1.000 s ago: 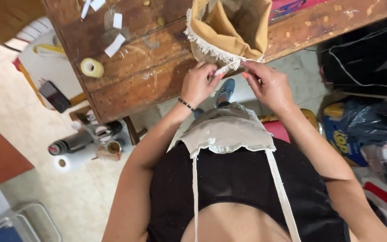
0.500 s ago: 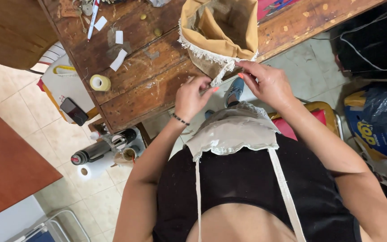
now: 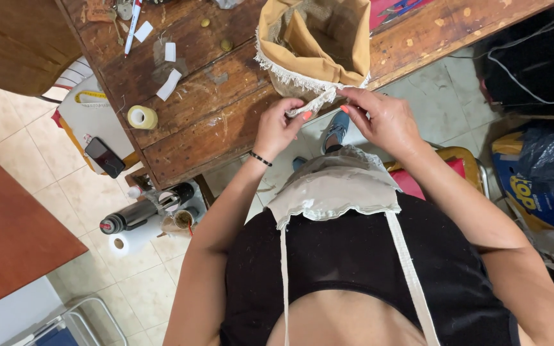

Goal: Applying decorative lace trim to the edge of a fabric bag using a hot glue gun.

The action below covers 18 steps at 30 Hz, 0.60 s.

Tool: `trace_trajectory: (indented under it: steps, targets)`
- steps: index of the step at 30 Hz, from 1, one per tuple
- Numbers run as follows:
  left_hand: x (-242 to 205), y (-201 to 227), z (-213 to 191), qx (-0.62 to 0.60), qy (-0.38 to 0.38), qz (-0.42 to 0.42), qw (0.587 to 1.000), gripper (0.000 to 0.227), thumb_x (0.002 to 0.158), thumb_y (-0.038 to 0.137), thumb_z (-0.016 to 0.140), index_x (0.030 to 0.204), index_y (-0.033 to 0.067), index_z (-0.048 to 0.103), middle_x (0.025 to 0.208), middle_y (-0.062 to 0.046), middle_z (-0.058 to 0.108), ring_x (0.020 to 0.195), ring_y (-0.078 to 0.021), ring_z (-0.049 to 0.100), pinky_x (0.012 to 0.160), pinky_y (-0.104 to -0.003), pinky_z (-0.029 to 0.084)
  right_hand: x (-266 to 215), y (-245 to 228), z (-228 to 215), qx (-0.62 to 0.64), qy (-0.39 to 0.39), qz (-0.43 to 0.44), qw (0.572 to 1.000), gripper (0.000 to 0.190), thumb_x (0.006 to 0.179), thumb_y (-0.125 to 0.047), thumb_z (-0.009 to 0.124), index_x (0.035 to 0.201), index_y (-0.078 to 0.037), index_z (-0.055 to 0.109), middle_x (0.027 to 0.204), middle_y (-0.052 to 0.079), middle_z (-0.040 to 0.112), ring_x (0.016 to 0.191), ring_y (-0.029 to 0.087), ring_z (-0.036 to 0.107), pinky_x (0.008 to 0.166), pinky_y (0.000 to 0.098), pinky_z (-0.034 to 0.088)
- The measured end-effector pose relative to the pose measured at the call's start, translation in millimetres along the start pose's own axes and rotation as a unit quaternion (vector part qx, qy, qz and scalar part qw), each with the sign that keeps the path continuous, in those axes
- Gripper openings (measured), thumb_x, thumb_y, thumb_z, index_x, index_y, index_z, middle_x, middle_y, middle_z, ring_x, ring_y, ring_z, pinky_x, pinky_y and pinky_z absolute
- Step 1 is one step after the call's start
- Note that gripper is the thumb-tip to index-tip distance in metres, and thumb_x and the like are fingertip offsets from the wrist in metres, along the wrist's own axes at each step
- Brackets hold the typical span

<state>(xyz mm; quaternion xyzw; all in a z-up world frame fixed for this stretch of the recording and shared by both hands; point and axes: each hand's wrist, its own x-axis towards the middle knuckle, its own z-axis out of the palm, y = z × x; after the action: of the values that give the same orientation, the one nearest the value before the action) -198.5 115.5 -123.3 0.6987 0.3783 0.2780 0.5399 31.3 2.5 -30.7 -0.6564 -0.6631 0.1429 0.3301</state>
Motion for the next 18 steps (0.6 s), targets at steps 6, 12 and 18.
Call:
trace_trajectory:
  steps: [6,12,18]
  targets:
    - [5,52,8,0.149,0.077,0.163,0.972,0.019,0.092,0.023,0.077,0.108,0.015,0.072,0.091,-0.002,0.073,0.087,-0.0217,0.075,0.075,-0.033,0.061,1,-4,-4,0.004,-0.012,-0.005,1.0,0.028,0.104,-0.019,0.072,0.132,-0.018,0.07,0.091,0.006,0.075,0.08,0.029,0.074,0.069,0.0431,0.059]
    - [26,68,16,0.317,0.089,0.258,0.908,0.02,0.1,0.034,0.064,0.118,0.0267,0.065,0.101,0.004,0.068,0.082,-0.021,0.075,0.07,-0.034,0.064,1,-2,-3,0.003,-0.007,-0.007,1.0,0.03,0.104,-0.019,0.072,0.134,-0.018,0.07,0.091,0.007,0.075,0.08,0.03,0.073,0.07,0.0451,0.059]
    - [37,77,11,0.419,0.066,0.294,0.857,0.021,0.099,0.041,0.06,0.119,0.0325,0.059,0.09,0.006,0.064,0.066,-0.0224,0.073,0.065,-0.035,0.062,-3,1,-2,-0.004,0.002,0.001,1.0,0.029,0.104,-0.019,0.071,0.134,-0.018,0.071,0.091,0.011,0.074,0.082,0.035,0.073,0.071,0.0486,0.058]
